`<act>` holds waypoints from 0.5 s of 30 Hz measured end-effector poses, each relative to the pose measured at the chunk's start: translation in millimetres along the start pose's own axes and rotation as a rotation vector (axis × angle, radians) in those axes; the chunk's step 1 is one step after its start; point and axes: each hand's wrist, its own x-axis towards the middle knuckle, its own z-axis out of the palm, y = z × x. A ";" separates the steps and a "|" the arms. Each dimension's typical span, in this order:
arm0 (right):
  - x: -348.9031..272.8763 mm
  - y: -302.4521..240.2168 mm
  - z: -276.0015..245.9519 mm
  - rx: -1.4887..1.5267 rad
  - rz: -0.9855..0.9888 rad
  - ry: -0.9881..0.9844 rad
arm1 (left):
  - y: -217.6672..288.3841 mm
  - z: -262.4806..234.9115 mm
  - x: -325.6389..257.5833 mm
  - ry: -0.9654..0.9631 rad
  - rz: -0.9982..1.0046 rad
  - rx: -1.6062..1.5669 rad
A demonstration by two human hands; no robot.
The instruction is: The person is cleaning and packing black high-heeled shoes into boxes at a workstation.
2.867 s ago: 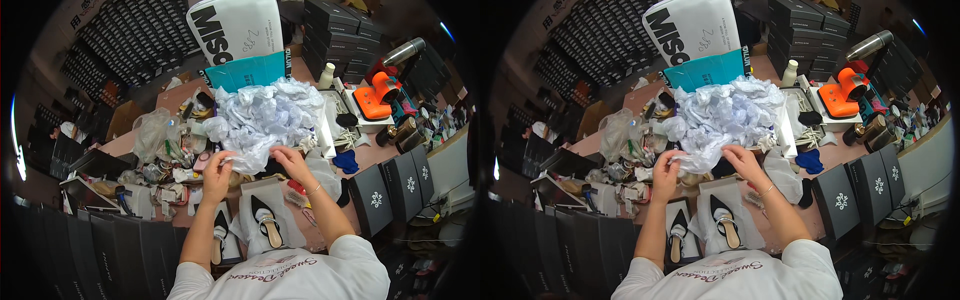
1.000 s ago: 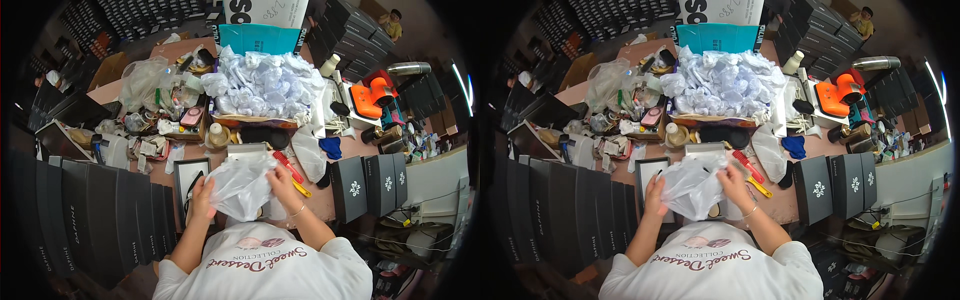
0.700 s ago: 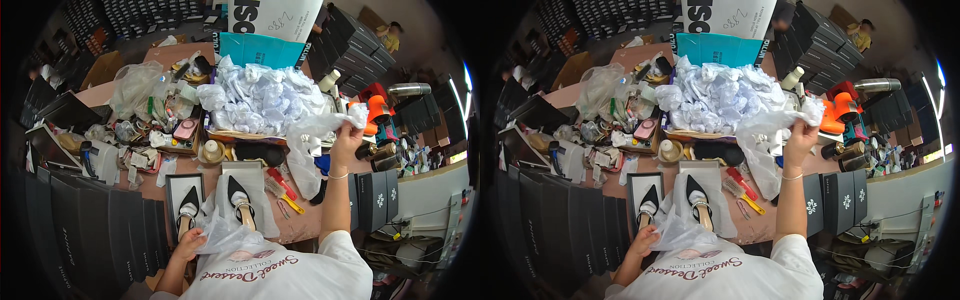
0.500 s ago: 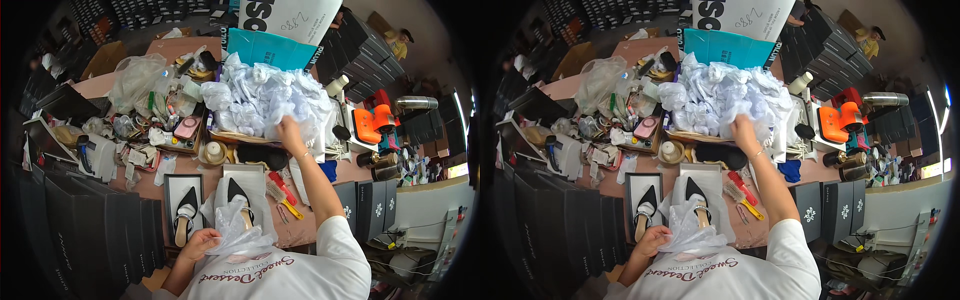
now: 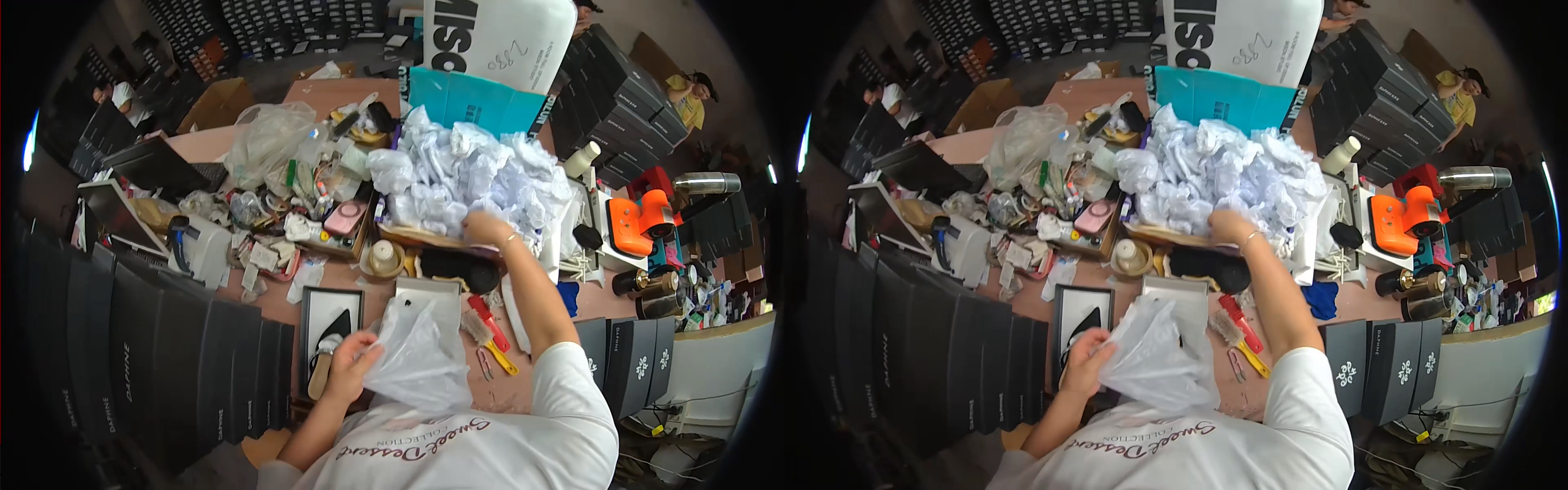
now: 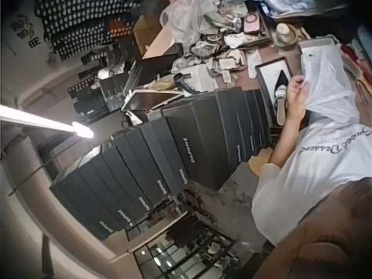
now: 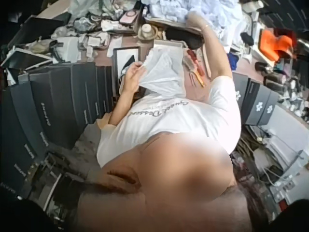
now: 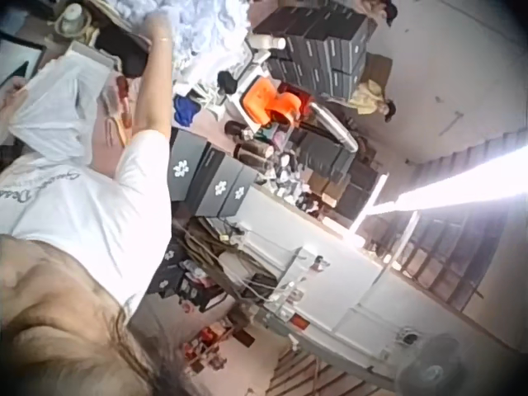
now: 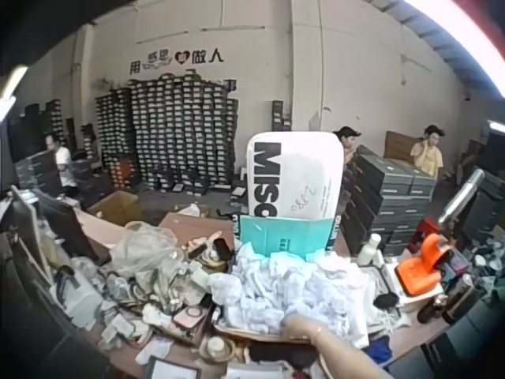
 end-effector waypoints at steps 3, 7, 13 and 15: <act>-102.4 -68.5 -49.1 0.546 -0.259 0.229 | 22.3 13.2 15.6 -0.166 0.134 0.066; -178.6 -138.3 -28.3 0.646 -0.751 0.260 | 49.7 32.7 15.1 -0.482 0.197 0.251; -231.1 -152.9 -43.4 0.578 -0.492 0.408 | 50.3 47.1 1.6 -0.382 0.477 1.070; -251.3 -176.1 -59.6 0.383 -0.504 0.522 | 18.7 27.2 12.2 -0.294 0.364 1.008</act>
